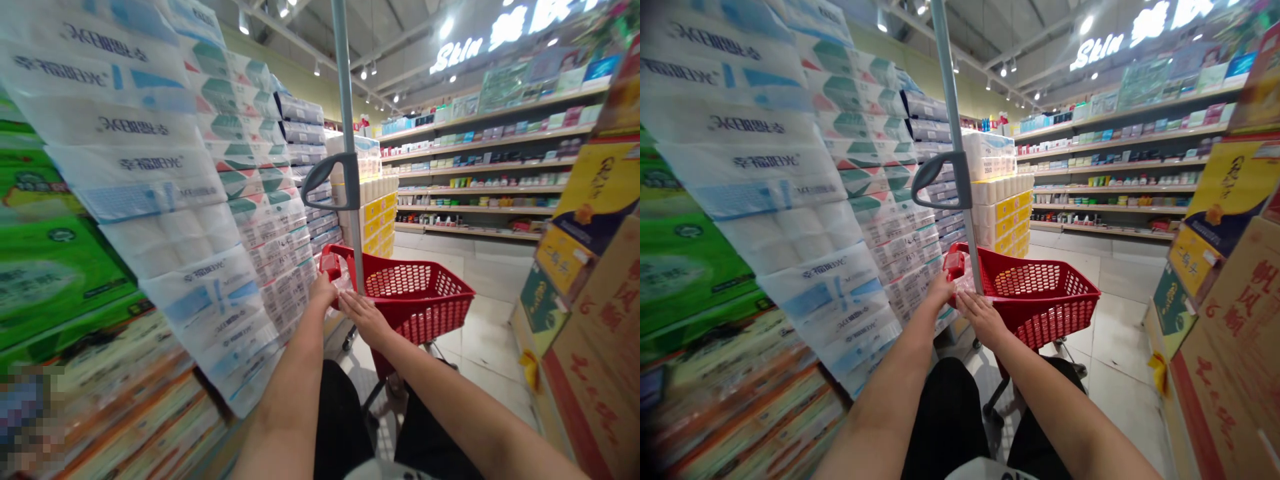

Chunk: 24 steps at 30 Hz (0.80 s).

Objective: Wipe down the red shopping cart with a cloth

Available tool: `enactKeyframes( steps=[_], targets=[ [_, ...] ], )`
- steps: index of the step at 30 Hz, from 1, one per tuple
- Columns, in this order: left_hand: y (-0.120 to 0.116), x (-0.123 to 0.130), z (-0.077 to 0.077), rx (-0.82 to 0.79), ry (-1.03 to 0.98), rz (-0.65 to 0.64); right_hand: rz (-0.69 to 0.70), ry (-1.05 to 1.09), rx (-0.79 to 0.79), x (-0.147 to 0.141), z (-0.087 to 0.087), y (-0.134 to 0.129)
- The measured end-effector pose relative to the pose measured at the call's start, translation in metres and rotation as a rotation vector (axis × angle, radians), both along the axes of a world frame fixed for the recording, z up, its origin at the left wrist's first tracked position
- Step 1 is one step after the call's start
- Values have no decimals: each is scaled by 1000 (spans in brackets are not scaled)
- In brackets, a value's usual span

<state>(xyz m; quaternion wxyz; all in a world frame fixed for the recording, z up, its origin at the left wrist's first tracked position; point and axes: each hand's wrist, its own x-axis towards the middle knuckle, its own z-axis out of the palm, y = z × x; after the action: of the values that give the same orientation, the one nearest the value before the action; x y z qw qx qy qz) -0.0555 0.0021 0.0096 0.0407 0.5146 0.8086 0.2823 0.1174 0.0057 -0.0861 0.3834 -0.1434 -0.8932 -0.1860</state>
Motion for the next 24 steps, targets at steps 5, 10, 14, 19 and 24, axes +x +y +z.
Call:
enactKeyframes(
  steps=[5, 10, 14, 19, 24],
  targets=[
    [-5, 0, 0, -38, 9, 17, -65, 40, -11, -5, -6, -9],
    [-8, 1, 0, -56, -11, 12, -79, 88, -19, -16, -3, -17],
    [-12, 5, 1, -59, -4, 2, -32, 53, -24, -3, -8, -16],
    [-14, 8, 3, -101, -2, -5, -64, 50, -112, 1, -4, -17],
    [-16, 6, 2, -97, -14, -24, 17, 30, -77, 6, -7, -14]
  ],
)
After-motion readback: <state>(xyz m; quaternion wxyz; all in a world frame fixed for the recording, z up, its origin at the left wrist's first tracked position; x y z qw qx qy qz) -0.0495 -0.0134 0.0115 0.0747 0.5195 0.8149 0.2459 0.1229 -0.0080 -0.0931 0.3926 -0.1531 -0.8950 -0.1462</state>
